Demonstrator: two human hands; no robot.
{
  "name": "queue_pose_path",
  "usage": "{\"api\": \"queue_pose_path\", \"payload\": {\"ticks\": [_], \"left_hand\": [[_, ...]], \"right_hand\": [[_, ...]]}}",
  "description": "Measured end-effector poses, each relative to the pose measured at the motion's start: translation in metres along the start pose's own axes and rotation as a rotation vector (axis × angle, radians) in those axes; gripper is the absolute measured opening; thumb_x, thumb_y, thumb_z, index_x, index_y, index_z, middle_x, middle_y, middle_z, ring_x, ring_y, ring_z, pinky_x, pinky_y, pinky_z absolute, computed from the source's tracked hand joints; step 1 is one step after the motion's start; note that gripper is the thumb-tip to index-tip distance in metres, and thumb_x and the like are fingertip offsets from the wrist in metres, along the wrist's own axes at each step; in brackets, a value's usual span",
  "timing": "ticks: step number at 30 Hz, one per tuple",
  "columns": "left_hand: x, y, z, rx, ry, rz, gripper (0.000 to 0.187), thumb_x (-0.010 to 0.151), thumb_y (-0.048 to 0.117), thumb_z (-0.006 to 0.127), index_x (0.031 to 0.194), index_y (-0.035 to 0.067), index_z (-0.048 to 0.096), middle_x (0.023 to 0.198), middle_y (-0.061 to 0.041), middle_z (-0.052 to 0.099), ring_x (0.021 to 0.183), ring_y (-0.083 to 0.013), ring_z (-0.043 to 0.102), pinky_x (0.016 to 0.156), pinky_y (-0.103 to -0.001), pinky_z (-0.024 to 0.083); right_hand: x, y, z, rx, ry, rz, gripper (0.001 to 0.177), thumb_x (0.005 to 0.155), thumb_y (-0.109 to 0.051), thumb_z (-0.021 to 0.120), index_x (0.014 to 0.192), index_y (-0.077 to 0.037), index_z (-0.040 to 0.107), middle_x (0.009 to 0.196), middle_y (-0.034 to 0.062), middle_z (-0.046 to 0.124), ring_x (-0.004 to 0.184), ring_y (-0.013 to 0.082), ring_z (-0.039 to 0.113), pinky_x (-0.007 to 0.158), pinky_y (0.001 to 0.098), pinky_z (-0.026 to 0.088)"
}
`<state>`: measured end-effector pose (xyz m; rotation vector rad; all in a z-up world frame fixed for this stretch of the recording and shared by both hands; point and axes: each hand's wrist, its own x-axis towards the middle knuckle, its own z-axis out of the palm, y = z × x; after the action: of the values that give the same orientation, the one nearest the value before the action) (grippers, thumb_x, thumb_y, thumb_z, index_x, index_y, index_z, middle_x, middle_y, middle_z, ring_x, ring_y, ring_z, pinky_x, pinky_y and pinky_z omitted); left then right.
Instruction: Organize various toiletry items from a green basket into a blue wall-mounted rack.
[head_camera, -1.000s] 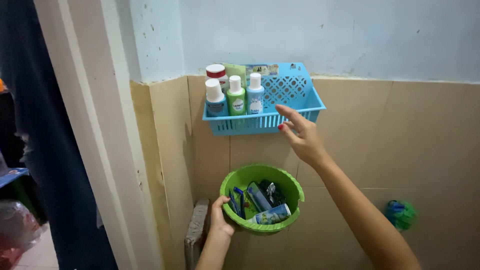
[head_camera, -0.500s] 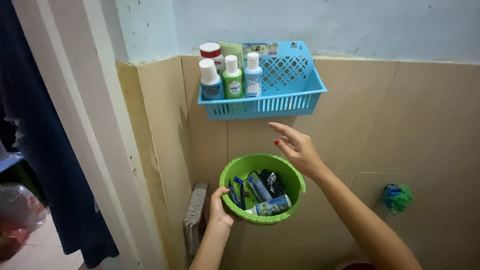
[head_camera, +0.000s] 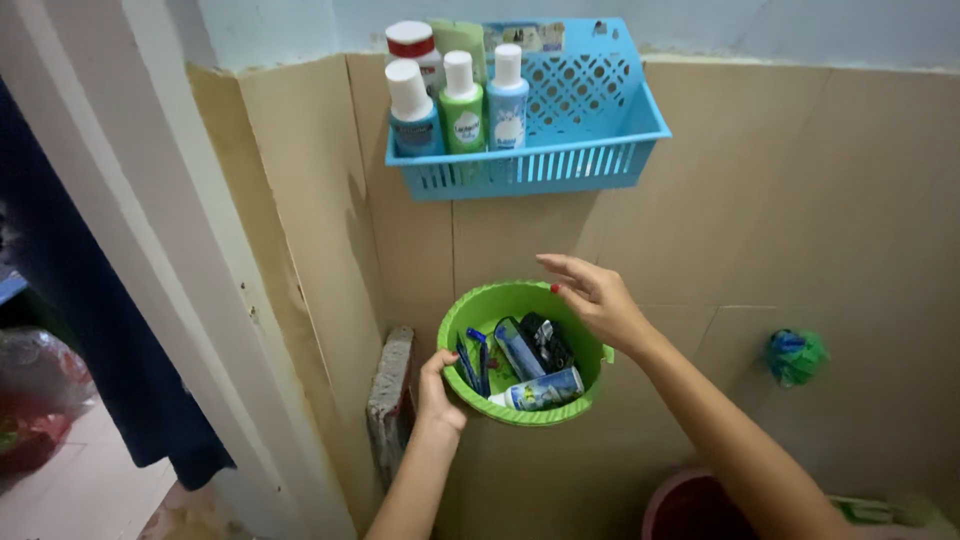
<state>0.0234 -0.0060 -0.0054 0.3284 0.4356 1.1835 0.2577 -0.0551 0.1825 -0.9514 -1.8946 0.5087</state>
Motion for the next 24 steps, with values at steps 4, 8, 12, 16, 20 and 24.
{"api": "queue_pose_path", "payload": {"ticks": [4,8,12,16,20,24], "left_hand": [[-0.007,0.003,0.006,0.007,0.096,-0.086,0.053,0.070,0.030,0.058,0.117,0.009,0.069,0.112,-0.014,0.074,0.102,-0.0341,0.067,0.095,-0.056,0.049],[0.011,-0.003,-0.015,-0.023,-0.010,-0.042,0.053,0.072,0.027,0.060,0.119,0.007,0.069,0.115,-0.014,0.074,0.104,-0.0347,0.068,0.100,-0.053,0.051],[-0.003,0.002,-0.004,-0.006,-0.002,-0.112,0.055,0.070,0.029,0.060,0.119,0.008,0.070,0.113,-0.017,0.074,0.104,-0.0359,0.067,0.096,-0.056,0.050],[0.006,-0.004,-0.013,-0.023,-0.014,-0.122,0.055,0.069,0.029,0.060,0.120,0.008,0.069,0.114,-0.015,0.074,0.105,-0.0356,0.067,0.098,-0.056,0.051],[0.006,-0.005,-0.010,-0.007,0.046,-0.114,0.055,0.070,0.030,0.060,0.120,0.009,0.068,0.115,-0.013,0.073,0.105,-0.0349,0.066,0.096,-0.057,0.049],[0.001,-0.007,-0.005,0.039,0.121,-0.106,0.054,0.070,0.031,0.059,0.120,0.011,0.068,0.114,-0.009,0.073,0.104,-0.0316,0.066,0.094,-0.057,0.048]], "right_hand": [[-0.006,0.006,0.003,-0.064,-0.033,0.013,0.041,0.097,-0.003,0.059,0.137,-0.008,0.063,0.134,0.0090,0.070,0.123,0.0212,0.068,0.104,0.0357,0.056],[-0.009,0.011,0.009,-0.176,-0.090,0.154,0.042,0.094,-0.007,0.062,0.136,-0.015,0.064,0.130,0.0045,0.071,0.112,0.0188,0.072,0.095,0.0353,0.059],[-0.015,0.014,0.008,-0.242,-0.159,0.194,0.039,0.092,-0.010,0.064,0.131,-0.014,0.068,0.131,0.0040,0.073,0.097,0.0239,0.073,0.089,0.0385,0.059],[-0.020,0.043,0.006,-0.190,-0.236,0.040,0.034,0.093,-0.011,0.065,0.127,-0.010,0.071,0.130,0.0076,0.072,0.111,0.0218,0.071,0.094,0.0387,0.057],[-0.023,0.056,0.012,-0.267,-0.374,0.239,0.032,0.091,-0.019,0.069,0.123,-0.015,0.074,0.123,0.0051,0.075,0.105,0.0196,0.074,0.094,0.0358,0.059],[-0.026,0.053,0.013,-0.278,-0.480,0.249,0.033,0.087,-0.022,0.072,0.119,-0.015,0.077,0.117,0.0062,0.076,0.099,0.0198,0.075,0.091,0.0354,0.060]]}}
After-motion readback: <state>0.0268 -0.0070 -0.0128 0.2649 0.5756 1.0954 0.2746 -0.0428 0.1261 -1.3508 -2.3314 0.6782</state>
